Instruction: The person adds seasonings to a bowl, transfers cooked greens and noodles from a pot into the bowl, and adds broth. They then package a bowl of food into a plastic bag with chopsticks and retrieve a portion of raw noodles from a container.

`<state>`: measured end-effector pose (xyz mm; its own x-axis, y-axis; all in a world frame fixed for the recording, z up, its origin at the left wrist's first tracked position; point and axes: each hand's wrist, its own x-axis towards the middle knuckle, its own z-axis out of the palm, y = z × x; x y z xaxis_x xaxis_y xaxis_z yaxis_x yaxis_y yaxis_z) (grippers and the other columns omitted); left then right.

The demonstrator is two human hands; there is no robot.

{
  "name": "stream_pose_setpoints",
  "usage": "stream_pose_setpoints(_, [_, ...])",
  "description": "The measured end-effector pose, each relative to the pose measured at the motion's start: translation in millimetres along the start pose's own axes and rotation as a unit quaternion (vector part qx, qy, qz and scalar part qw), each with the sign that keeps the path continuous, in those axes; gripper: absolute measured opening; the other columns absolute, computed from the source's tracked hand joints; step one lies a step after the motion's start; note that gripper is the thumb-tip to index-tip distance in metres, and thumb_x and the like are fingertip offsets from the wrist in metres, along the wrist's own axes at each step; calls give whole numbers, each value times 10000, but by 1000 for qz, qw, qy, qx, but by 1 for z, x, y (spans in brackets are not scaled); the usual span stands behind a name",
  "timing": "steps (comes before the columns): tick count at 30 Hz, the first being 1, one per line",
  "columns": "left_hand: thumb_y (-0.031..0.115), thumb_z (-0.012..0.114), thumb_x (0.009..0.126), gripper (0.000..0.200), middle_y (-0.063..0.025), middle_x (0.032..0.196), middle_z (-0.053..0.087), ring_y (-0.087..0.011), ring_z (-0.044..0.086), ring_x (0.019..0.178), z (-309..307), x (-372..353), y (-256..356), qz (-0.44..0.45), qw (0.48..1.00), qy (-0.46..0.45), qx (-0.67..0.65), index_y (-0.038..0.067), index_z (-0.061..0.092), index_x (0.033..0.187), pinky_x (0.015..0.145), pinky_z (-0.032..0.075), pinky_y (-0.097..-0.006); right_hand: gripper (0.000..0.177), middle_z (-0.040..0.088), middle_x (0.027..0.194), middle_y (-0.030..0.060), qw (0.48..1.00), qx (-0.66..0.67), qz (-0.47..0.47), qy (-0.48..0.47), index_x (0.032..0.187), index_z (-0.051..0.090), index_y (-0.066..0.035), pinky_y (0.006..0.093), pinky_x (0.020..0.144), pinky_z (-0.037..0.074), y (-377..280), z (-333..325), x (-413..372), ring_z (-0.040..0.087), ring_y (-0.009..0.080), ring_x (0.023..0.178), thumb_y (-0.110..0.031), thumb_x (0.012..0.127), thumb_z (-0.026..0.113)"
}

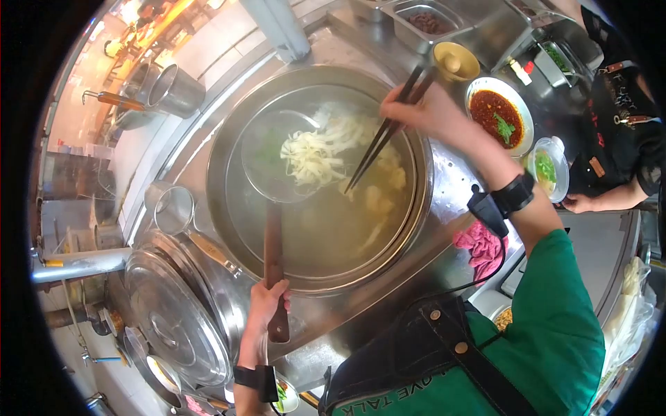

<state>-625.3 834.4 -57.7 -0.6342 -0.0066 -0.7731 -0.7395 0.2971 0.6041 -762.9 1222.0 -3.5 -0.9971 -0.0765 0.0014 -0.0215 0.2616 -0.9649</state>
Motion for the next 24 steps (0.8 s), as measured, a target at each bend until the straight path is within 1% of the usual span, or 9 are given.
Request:
stream_pose_setpoints(2, [127, 552, 771, 134, -42, 567, 506, -126, 494, 429, 1, 9, 7, 17, 1000, 0, 12, 5, 505, 746, 391, 409, -266, 130, 599, 692, 24, 999, -50, 21, -2, 822, 612, -4, 212, 557, 466, 26, 13, -2, 568, 77, 630, -124, 770, 609])
stream_pose_setpoints(4, [127, 547, 767, 136, -43, 559, 509, -127, 496, 428, 5, 20, 12, 34, 999, 3, 26, 4, 505, 728, 393, 412, -265, 133, 574, 584, 54, 987, -82, -104, 88, 796, 614, -30, 235, 490, 430, 65, 29, 3, 514, 86, 487, -156, 754, 606])
stream_pose_setpoints(8, [131, 546, 757, 135, -47, 540, 514, -131, 503, 439, 19, 34, 13, 26, 997, -27, 69, 9, 524, 702, 409, 412, -256, 105, 566, 582, 65, 987, -26, -72, 144, 806, 616, -46, 226, 499, 415, 58, 61, -3, 482, 76, 497, -142, 772, 591])
stream_pose_setpoints(10, [133, 548, 755, 137, -49, 534, 515, -132, 505, 443, 27, 33, 14, 9, 998, -47, 35, 10, 531, 698, 416, 411, -251, 83, 559, 577, 59, 968, 32, -217, 118, 808, 619, -51, 211, 481, 397, 66, 75, -3, 469, 64, 500, -121, 782, 586])
stream_pose_setpoints(12, [130, 550, 757, 131, -50, 551, 515, -135, 509, 456, 28, 22, 9, -29, 997, -73, -27, 1, 536, 741, 425, 405, -248, 74, 569, 592, 35, 984, 9, -167, 67, 814, 623, -51, 198, 477, 387, 45, 64, -14, 459, 48, 516, -110, 784, 591])
stream_pose_setpoints(14, [133, 549, 762, 135, -48, 558, 511, -135, 507, 460, 22, 7, 0, -31, 996, -72, -41, -2, 534, 760, 426, 407, -254, 97, 594, 640, 10, 987, 139, -76, 25, 827, 628, -42, 189, 500, 402, 40, 47, -18, 475, 39, 545, -126, 782, 606])
stream_pose_setpoints(15, [135, 548, 767, 141, -47, 566, 506, -135, 505, 464, 19, -1, -5, -35, 995, -70, -54, -4, 533, 780, 427, 408, -260, 123, 614, 694, 4, 997, 60, -11, 46, 838, 628, -31, 196, 551, 428, 35, 36, -20, 499, 36, 596, -142, 791, 603])
stream_pose_setpoints(20, [147, 543, 779, 183, -45, 592, 496, -137, 500, 472, 15, -32, -15, -63, 992, -46, -95, -14, 514, 862, 421, 410, -275, 120, 614, 698, 31, 990, -39, -100, 93, 857, 623, -28, 213, 581, 448, 18, 23, -35, 520, 48, 617, -129, 800, 592])
stream_pose_setpoints(24, [145, 547, 777, 220, -48, 598, 490, -146, 499, 472, 17, -41, -16, -84, 990, -21, -114, -16, 492, 916, 420, 411, -280, 83, 603, 655, 36, 997, 16, -80, 11, 853, 620, -47, 193, 525, 429, 14, 47, -46, 506, 32, 566, -74, 776, 604])
